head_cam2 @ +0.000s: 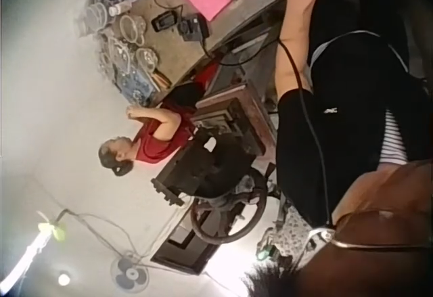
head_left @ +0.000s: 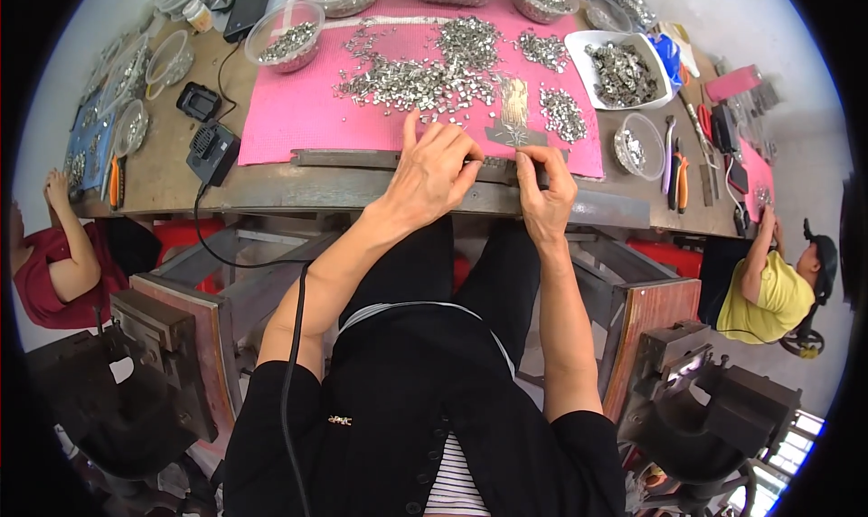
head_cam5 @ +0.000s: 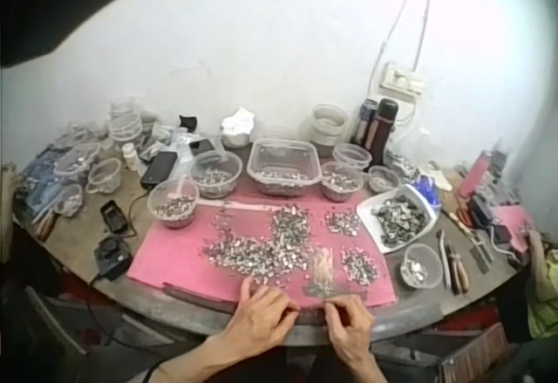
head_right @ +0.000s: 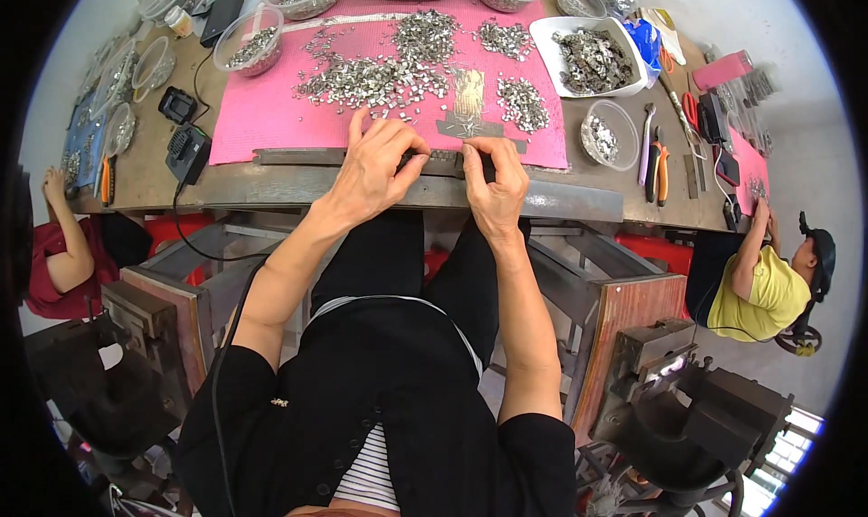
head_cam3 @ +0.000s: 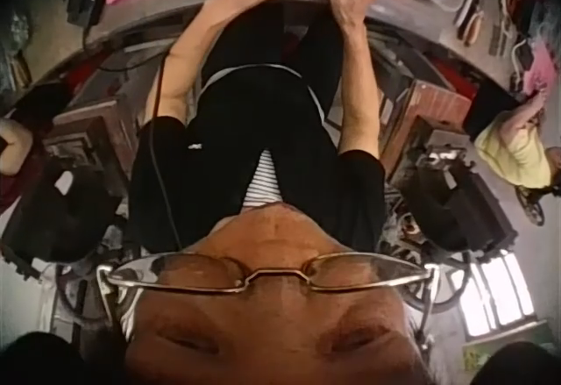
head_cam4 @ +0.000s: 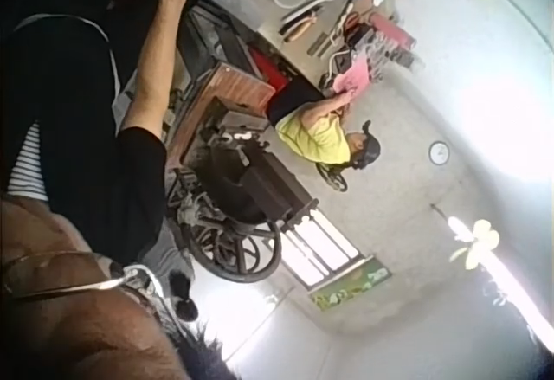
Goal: Sorting small metal hardware components into a jig and using a manual press.
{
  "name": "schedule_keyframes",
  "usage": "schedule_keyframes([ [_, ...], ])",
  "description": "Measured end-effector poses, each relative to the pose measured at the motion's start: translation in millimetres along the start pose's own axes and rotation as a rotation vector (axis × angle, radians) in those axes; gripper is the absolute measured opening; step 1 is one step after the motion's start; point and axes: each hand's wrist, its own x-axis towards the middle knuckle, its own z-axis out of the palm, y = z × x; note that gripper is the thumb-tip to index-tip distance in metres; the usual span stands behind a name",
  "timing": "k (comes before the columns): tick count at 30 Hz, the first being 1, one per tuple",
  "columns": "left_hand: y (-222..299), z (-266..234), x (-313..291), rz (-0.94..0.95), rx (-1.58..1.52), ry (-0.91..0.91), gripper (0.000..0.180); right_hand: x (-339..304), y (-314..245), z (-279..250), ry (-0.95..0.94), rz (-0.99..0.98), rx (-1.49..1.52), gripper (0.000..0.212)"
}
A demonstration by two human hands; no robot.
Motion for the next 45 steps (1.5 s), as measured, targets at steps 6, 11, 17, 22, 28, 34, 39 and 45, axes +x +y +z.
schedule_keyframes([
  [6, 2, -2, 2, 0.010, -0.008, -0.025, 0.009, 0, 1, 1, 0.002, -0.065, -0.047, 0.009],
  [11, -8, -7, -3, 0.020, -0.104, -0.005, 0.009, 0, 5, -8, 0.000, -0.066, -0.016, 0.008],
  [17, -5, -5, -10, -0.047, 0.033, 0.078, 0.009, 55, 38, -90, 0.152, -0.050, -0.318, 0.011],
  [22, -2, 0, -7, -0.014, 0.097, 0.127, 0.013, 91, 104, -157, -0.119, 0.151, -0.513, 0.024],
  [28, -8, -2, -11, -0.077, -0.018, 0.122, 0.020, 111, 118, -165, -0.441, 0.317, -0.490, 0.023],
  [34, -3, 1, -9, -0.037, 0.133, 0.150, 0.023, 108, 108, -157, -0.337, 0.210, -0.611, 0.018],
  [39, -6, -2, -10, -0.035, 0.066, 0.130, 0.023, 99, 111, -159, -0.198, 0.132, -0.594, 0.017],
  [45, -1, -2, -7, -0.037, 0.099, 0.119, 0.022, 91, 93, -152, -0.076, 0.069, -0.535, 0.016],
])
